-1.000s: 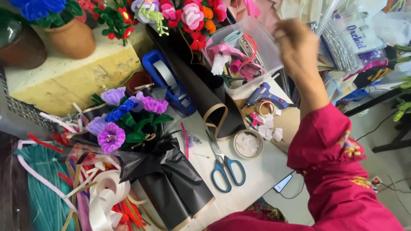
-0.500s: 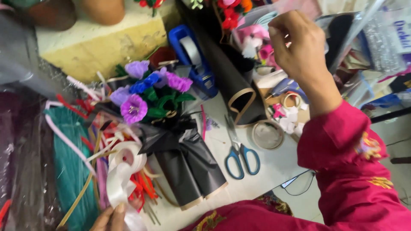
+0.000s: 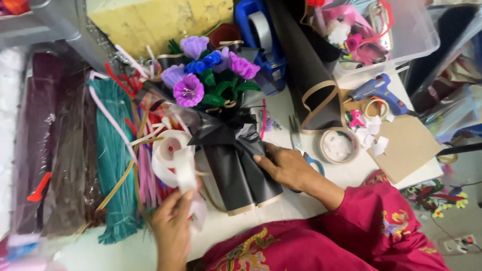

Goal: The person wraps a white ribbon around a black-wrapped flower bouquet, cuts the ribbon with scissors, and folds the ribbon ends. The person then moves a roll of black wrapping paper and a plastic container on the table.

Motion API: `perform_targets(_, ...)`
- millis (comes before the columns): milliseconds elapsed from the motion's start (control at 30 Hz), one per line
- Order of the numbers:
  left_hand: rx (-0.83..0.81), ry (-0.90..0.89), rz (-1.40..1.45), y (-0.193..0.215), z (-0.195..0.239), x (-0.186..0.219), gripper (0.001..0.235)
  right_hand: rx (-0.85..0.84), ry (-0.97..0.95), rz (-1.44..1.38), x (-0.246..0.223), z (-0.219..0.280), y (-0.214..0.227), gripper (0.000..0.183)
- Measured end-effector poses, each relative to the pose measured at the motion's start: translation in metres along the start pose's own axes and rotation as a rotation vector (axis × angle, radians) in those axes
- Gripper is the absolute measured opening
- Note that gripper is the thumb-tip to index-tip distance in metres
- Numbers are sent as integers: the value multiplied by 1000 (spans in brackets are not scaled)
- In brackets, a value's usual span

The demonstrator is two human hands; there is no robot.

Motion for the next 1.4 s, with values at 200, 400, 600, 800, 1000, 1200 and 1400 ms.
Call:
perform_targets(200, 6, 180, 235, -28, 0, 2, 21, -42, 5, -253, -6, 8, -26, 95)
perform_targets(400, -12, 57, 224, -14, 8, 17, 18, 18, 361, -777, -33, 38, -40, 89)
perform_targets(600, 108, -51, 325, 6, 35, -9, 11, 224, 557, -608, -29, 60, -42, 83)
perform_targets(800, 237, -5, 421, 12, 20, 19, 20, 181, 829, -886, -63, 20, -1, 93)
perform_targets(1000, 190, -53, 502, 10, 13, 29, 26, 194, 908, -959, -92, -97, 53, 93)
perform_targets(1200, 91, -17, 372, 14, 5, 38, 24, 124, 762, -1006, -83, -206, 30, 95)
perform_targets(1400, 36, -127, 349, 3, -11, 25, 19, 119, 619, -1003, -78, -219, 20, 89)
Point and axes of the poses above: each hand's wrist, its own z-axis away from the middle knuckle, its own y-axis out of the back of the hand, x = y × z, the point moved 2 cm from there along -z, towards the middle knuckle, and after that the axes turned 10 degrees about -y, right-handed, at the moved point
